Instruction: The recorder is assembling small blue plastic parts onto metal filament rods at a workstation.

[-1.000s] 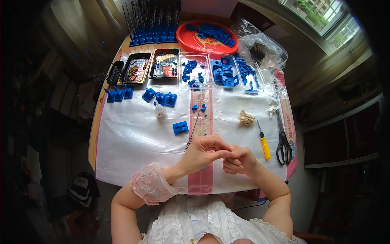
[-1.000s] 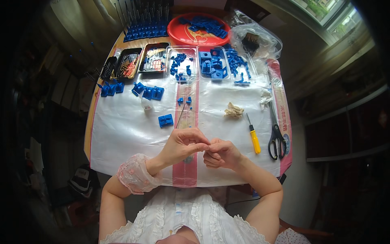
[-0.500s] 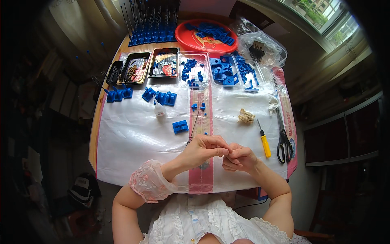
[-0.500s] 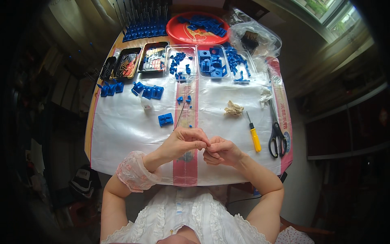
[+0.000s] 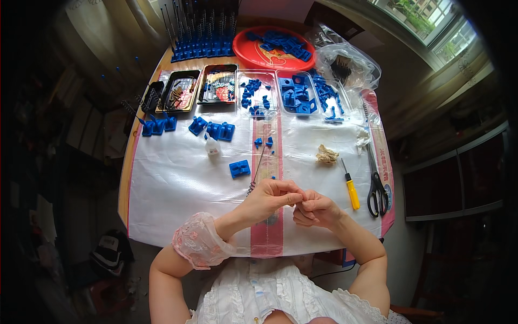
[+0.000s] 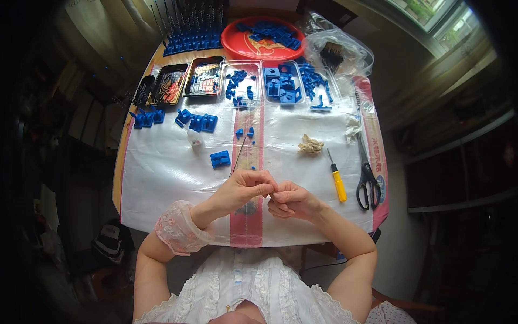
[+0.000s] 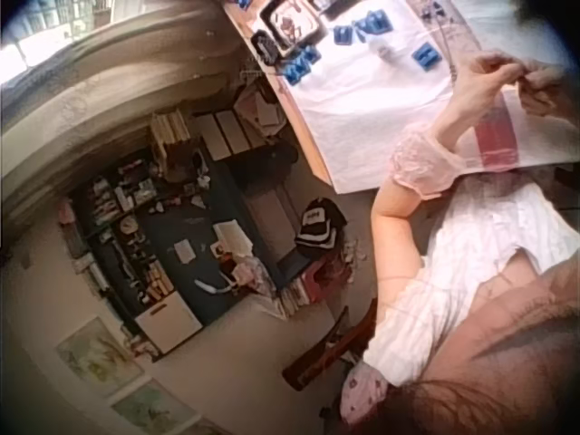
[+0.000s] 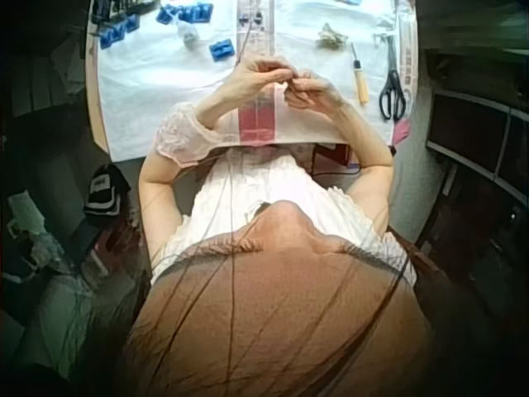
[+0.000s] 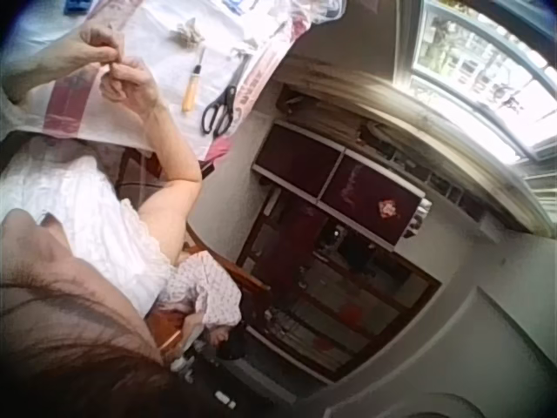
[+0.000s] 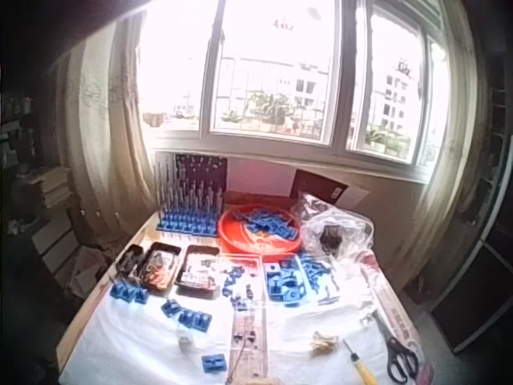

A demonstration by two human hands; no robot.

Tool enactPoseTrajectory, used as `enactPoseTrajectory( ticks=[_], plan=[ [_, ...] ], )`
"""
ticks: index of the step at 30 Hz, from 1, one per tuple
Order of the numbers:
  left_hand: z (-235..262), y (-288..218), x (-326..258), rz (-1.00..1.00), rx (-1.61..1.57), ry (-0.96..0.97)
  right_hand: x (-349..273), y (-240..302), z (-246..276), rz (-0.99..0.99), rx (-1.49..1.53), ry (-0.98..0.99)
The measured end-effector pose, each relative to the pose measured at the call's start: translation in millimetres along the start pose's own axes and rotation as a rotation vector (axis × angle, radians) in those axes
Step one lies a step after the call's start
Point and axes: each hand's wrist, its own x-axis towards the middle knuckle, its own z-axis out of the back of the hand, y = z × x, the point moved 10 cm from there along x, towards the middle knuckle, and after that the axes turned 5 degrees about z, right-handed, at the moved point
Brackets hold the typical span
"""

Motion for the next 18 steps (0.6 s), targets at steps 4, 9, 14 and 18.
enactPoseTrajectory(
  ticks=[4, 9, 14, 18],
  plan=[
    [7.0, 0.9, 0.6, -0.002, -0.104, -0.075, 0.7, 12.1, 3.4, 0.102, -0.151, -0.145],
    [24.9, -3.7, -1.1, -0.044, -0.120, -0.197, -19.4, 56.7, 19.9, 0.354, -0.678, -0.631],
    [21.0, -10.6, -4.5, -0.058, 0.048, -0.220, -26.8, 68.2, 9.0, 0.467, -0.983, -0.686],
    [20.8, -7.4, -2.7, -0.041, -0.022, -0.198, -23.3, 65.4, 4.1, 0.462, -1.036, -0.647]
  ],
)
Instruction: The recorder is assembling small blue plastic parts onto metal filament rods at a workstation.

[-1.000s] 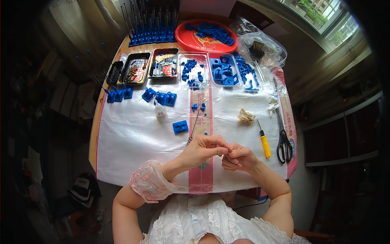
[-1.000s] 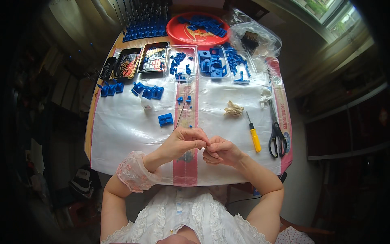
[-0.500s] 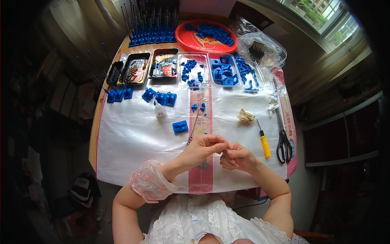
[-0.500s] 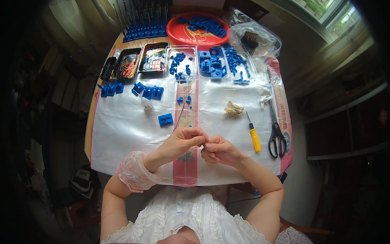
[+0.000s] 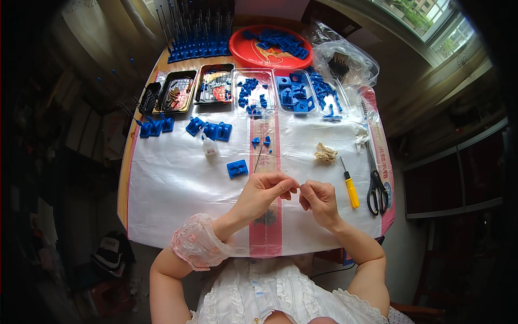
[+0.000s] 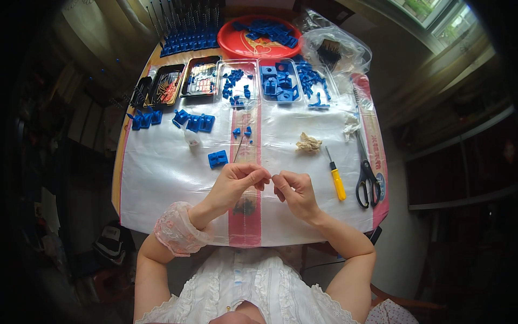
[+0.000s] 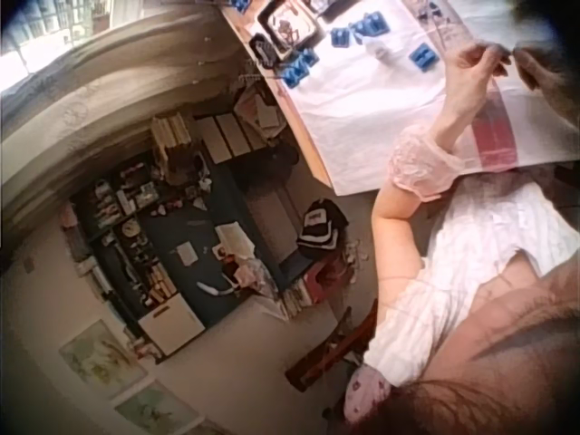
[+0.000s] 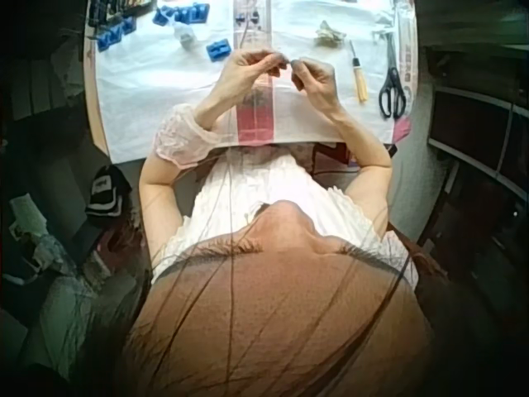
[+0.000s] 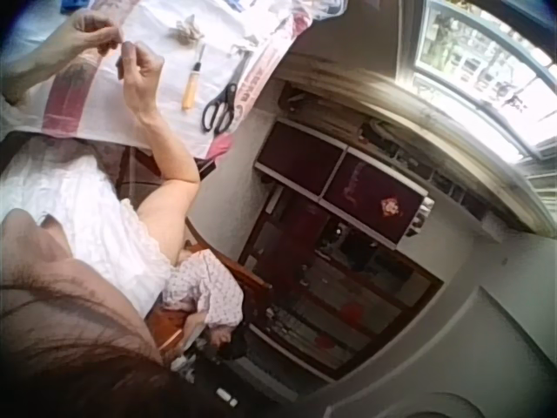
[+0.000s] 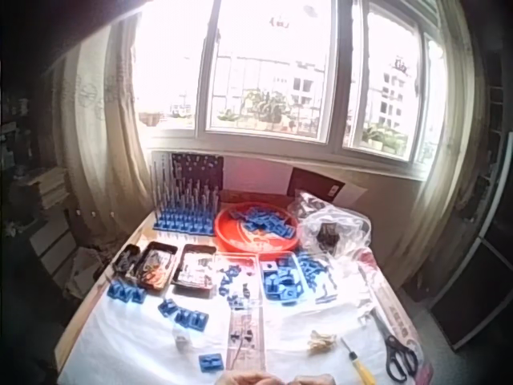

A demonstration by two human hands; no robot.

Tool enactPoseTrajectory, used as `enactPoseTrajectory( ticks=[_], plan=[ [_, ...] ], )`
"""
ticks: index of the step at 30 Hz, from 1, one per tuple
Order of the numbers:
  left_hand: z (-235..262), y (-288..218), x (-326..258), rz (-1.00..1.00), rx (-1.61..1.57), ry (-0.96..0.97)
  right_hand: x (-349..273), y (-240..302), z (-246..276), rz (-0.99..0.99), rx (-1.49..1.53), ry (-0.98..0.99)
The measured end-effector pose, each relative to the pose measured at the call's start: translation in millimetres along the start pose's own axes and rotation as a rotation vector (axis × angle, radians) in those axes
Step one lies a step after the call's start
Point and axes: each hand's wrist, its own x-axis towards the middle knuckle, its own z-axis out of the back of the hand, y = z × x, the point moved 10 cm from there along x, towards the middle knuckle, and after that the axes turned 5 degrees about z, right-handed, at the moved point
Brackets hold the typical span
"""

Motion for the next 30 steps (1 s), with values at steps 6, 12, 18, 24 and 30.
enactPoseTrajectory(
  ticks=[6, 12, 18, 24, 30],
  plan=[
    [4.1, -2.5, 1.4, -0.027, -0.068, -0.021, -0.5, -3.6, 0.5, -0.016, -0.004, 0.010],
    [-8.5, -18.4, -7.5, -0.202, 0.199, -0.066, -0.1, -5.3, -0.6, -0.017, 0.002, 0.005],
    [-17.0, -42.2, -23.9, -0.502, 0.550, -0.160, -2.7, -15.1, -2.8, -0.084, 0.139, 0.005],
    [-27.3, -44.9, -27.2, -0.582, 0.628, -0.153, 2.3, -33.4, -6.0, -0.291, 0.655, 0.016],
    [-5.8, -47.2, -18.9, -0.410, 0.462, -0.230, 8.2, -31.8, -12.0, -0.388, 1.247, 0.038]
  ],
)
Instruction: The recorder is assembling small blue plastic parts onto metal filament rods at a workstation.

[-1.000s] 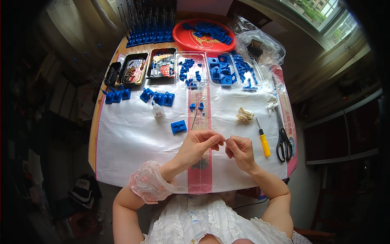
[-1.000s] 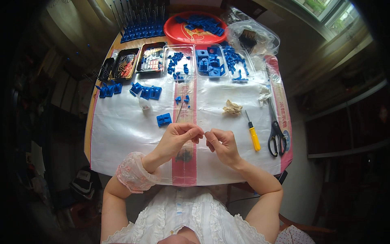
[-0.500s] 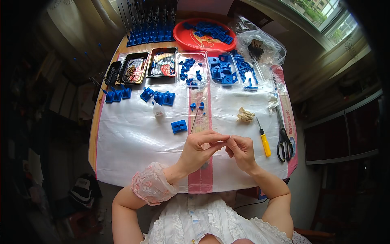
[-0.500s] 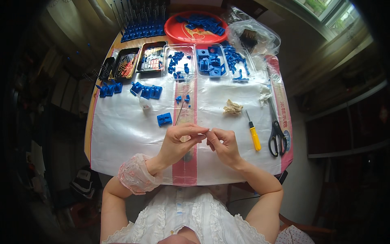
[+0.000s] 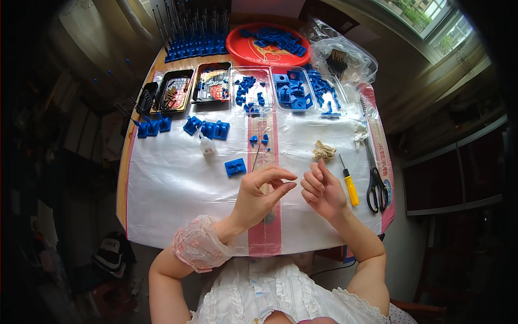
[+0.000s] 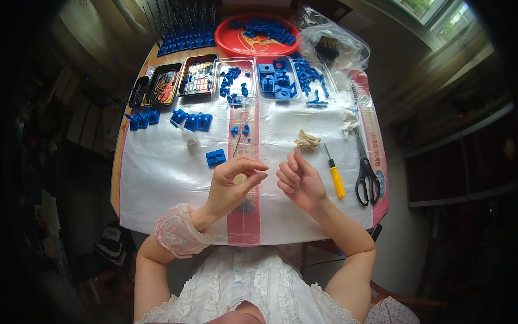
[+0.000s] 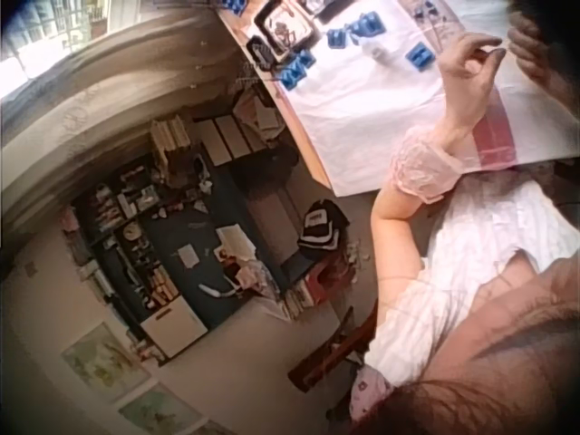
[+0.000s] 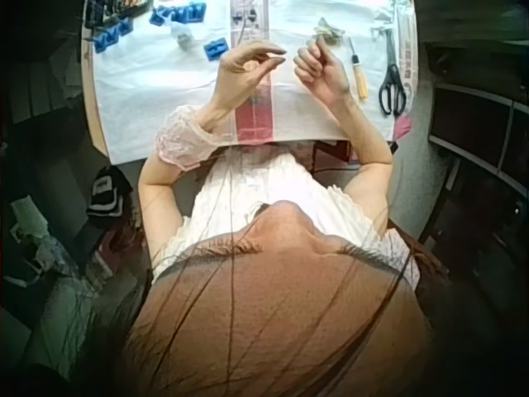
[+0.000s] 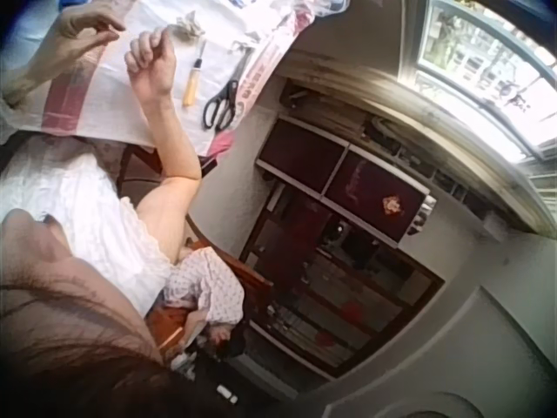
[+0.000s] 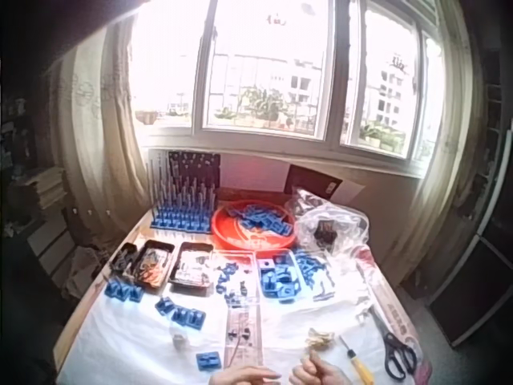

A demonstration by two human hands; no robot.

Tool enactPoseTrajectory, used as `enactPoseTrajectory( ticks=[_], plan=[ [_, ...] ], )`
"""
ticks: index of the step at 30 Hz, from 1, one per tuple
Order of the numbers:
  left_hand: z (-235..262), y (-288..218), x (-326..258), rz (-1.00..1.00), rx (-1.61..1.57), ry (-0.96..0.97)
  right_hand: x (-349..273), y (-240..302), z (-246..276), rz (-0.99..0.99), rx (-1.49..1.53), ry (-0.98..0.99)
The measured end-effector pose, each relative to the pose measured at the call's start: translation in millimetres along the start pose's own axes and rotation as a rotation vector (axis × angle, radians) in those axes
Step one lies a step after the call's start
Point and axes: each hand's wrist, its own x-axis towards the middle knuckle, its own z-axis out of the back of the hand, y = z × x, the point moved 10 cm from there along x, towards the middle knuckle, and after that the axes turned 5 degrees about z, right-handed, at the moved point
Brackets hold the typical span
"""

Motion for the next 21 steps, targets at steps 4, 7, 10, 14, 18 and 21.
enactPoseTrajectory(
  ticks=[4, 7, 10, 14, 18, 21],
  plan=[
    [1.1, 1.8, 0.3, -0.041, -0.060, -0.019, 1.4, -0.9, 3.6, -0.006, 0.094, -0.047],
    [-3.3, -0.4, -0.8, -0.018, -0.094, 0.030, 0.9, -0.3, 4.5, -0.012, 0.139, -0.039],
    [-9.0, 7.5, -4.5, 0.076, -0.148, 0.079, 0.8, 0.4, 2.0, -0.013, 0.152, -0.031],
    [-15.3, 11.9, -9.5, 0.150, 0.019, 0.216, 1.5, 1.7, 2.5, -0.001, 0.127, -0.015],
    [-16.7, -17.8, -10.7, -0.042, 0.131, 0.054, 2.1, 7.4, 12.6, 0.062, 0.092, -0.070],
    [-20.4, -40.3, -14.0, -0.322, 0.211, 0.038, 4.1, 14.3, 15.1, 0.129, 0.043, -0.112]
  ],
)
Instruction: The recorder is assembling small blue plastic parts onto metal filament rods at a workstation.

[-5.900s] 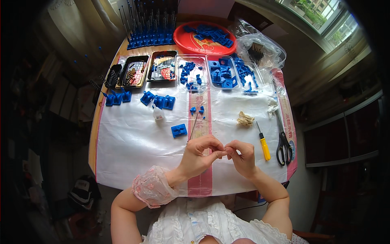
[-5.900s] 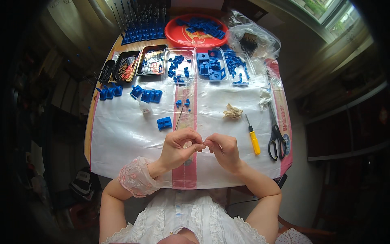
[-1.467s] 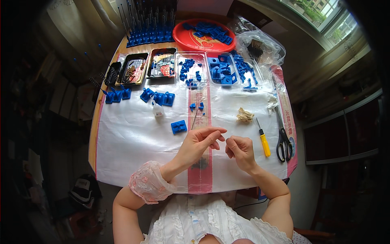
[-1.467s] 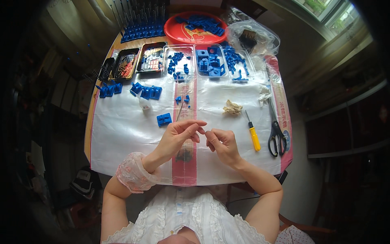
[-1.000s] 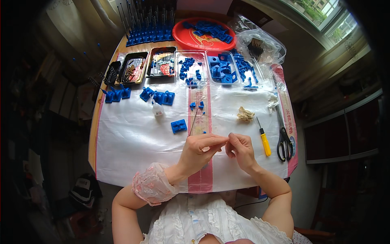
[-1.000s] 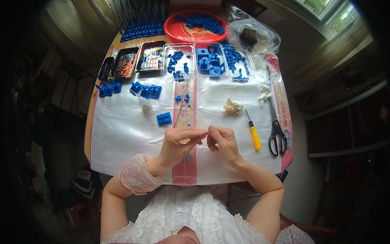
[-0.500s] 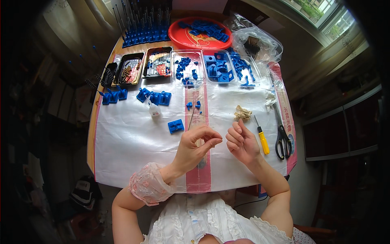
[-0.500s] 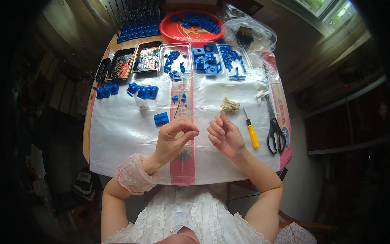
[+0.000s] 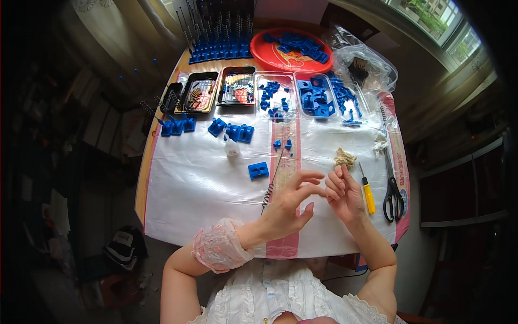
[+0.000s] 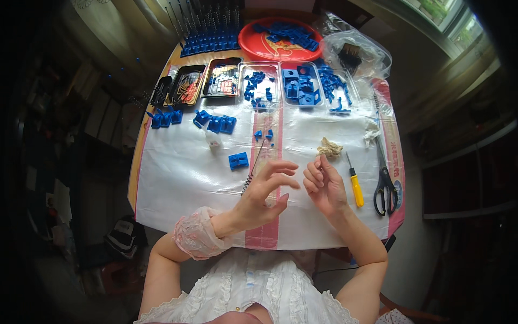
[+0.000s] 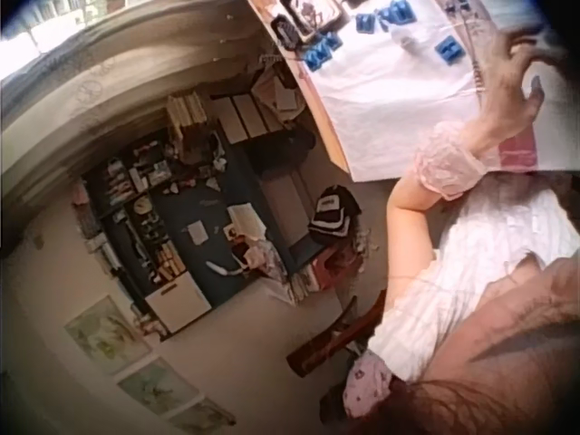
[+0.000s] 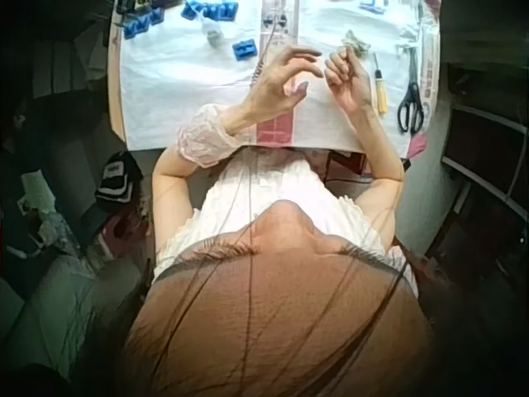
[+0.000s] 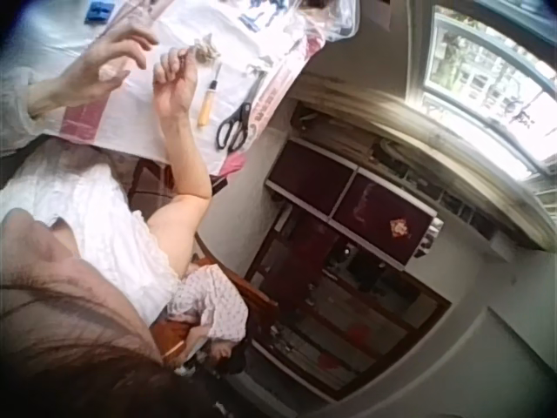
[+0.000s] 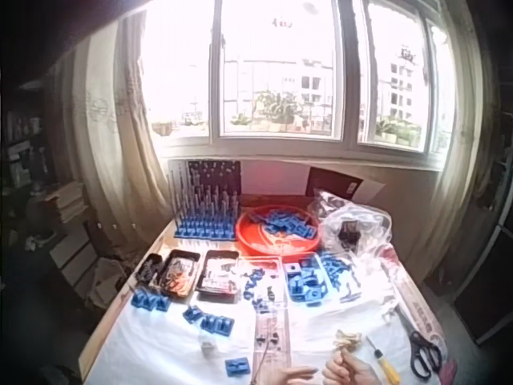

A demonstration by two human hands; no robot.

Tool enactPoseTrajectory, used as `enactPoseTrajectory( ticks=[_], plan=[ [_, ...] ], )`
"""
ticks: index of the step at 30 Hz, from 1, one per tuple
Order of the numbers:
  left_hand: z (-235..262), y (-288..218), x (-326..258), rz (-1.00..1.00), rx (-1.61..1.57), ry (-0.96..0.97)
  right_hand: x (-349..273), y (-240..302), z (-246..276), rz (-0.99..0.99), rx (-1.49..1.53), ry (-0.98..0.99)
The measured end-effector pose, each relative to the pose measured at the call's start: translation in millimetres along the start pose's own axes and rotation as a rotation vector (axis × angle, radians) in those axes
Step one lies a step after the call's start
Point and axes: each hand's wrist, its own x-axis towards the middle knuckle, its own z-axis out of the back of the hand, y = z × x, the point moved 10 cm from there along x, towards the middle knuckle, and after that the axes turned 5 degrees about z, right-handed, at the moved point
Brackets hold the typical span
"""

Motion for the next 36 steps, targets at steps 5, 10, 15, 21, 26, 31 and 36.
enactPoseTrajectory(
  ticks=[5, 10, 15, 21, 26, 31, 36],
  plan=[
    [-1.5, -8.8, -6.8, -0.101, 0.066, 0.217, 0.4, 6.2, -1.2, 0.036, -0.100, 0.052],
    [21.4, -40.2, 4.7, -0.004, -0.005, 0.060, 2.1, 3.6, -0.9, -0.005, -0.167, 0.045],
    [58.1, -68.2, 3.7, 0.146, 0.257, 0.115, -0.1, -2.1, -6.3, -0.058, -0.172, 0.050],
    [168.1, -22.7, -22.3, 0.426, 0.482, -0.095, -4.3, -5.0, -7.8, -0.084, -0.177, 0.120],
    [212.0, 34.9, -21.4, 0.430, 0.622, -0.235, -0.5, -12.6, -9.0, -0.109, -0.194, 0.137],
    [195.6, 55.1, -4.1, 0.383, 0.591, -0.257, -1.3, -8.7, -6.1, -0.094, -0.206, 0.131],
    [192.8, 67.1, 0.2, 0.391, 0.668, -0.246, -1.2, -7.2, -5.9, -0.095, -0.208, 0.133]
  ],
)
